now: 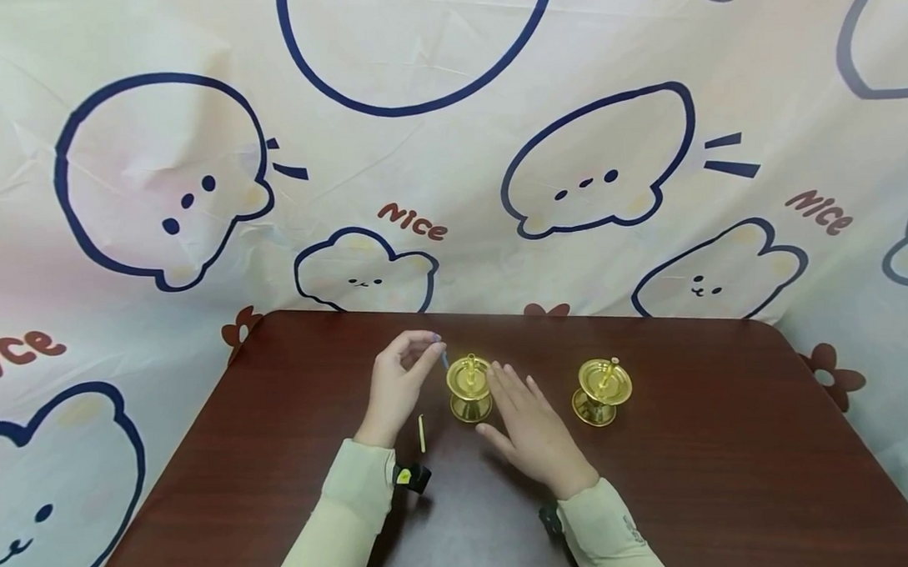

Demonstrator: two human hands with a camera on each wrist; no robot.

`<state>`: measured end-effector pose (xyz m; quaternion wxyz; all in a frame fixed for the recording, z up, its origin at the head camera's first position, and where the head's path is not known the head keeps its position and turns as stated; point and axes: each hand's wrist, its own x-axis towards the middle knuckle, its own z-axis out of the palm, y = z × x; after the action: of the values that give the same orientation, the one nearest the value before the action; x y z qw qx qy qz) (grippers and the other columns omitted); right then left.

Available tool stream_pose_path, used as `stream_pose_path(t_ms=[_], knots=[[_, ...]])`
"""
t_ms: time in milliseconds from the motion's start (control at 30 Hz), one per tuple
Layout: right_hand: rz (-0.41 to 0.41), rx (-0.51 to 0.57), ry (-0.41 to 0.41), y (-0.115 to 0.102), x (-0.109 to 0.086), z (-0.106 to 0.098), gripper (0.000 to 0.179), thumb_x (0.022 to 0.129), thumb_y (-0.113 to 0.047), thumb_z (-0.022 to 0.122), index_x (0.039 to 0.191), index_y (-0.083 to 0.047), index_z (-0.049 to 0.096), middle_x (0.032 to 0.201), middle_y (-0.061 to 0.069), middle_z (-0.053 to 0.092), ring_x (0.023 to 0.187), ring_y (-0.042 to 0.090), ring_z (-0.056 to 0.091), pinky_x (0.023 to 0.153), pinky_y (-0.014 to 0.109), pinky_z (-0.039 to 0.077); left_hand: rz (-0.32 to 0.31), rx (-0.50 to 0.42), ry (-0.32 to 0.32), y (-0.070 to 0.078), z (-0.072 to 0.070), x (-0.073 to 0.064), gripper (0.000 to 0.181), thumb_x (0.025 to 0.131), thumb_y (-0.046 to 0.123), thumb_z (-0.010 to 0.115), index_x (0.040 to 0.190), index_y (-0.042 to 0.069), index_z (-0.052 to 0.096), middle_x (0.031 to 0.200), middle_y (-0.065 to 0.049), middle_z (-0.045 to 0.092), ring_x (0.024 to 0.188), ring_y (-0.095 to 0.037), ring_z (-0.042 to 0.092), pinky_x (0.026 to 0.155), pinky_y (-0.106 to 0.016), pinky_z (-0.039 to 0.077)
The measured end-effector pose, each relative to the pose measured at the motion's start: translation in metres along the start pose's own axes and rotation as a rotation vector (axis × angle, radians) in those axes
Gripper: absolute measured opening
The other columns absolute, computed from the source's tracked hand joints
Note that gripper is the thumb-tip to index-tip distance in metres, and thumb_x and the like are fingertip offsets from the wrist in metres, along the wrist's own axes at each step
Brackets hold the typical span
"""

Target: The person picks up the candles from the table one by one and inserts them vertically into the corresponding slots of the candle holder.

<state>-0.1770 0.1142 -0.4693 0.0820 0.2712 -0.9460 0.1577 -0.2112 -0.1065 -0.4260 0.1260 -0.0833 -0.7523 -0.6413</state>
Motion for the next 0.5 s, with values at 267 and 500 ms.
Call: stream_pose_path(t_ms=[267, 500], knots=[[0.02, 0.027, -0.024, -0.002, -0.001, 0.0, 0.077, 0.101, -0.047, 0.059, 0.158, -0.004, 0.03, 0.165, 0.012, 0.029, 0.153, 0.027, 0.023, 0.122, 0.05, 0.019, 0.062, 0.006, -0.017, 0.01, 0.006, 0.007, 0.025, 0.097, 0.027, 0.072, 0.11, 0.006, 0.07, 0.108, -0.005, 0.071, 0.101, -0.019, 0.068, 0.097, -0.042, 0.053], [0.008, 0.024, -0.01, -0.001, 0.0, -0.002, 0.076, 0.101, -0.046, 0.059, 0.158, -0.004, 0.031, 0.164, 0.012, 0.03, 0.152, 0.028, 0.024, 0.122, 0.051, 0.02, 0.087, -0.003, -0.019, 0.011, 0.011, 0.012, 0.023, 0.097, 0.024, 0.072, 0.111, 0.005, 0.069, 0.11, -0.006, 0.07, 0.102, -0.02, 0.068, 0.098, -0.045, 0.052]])
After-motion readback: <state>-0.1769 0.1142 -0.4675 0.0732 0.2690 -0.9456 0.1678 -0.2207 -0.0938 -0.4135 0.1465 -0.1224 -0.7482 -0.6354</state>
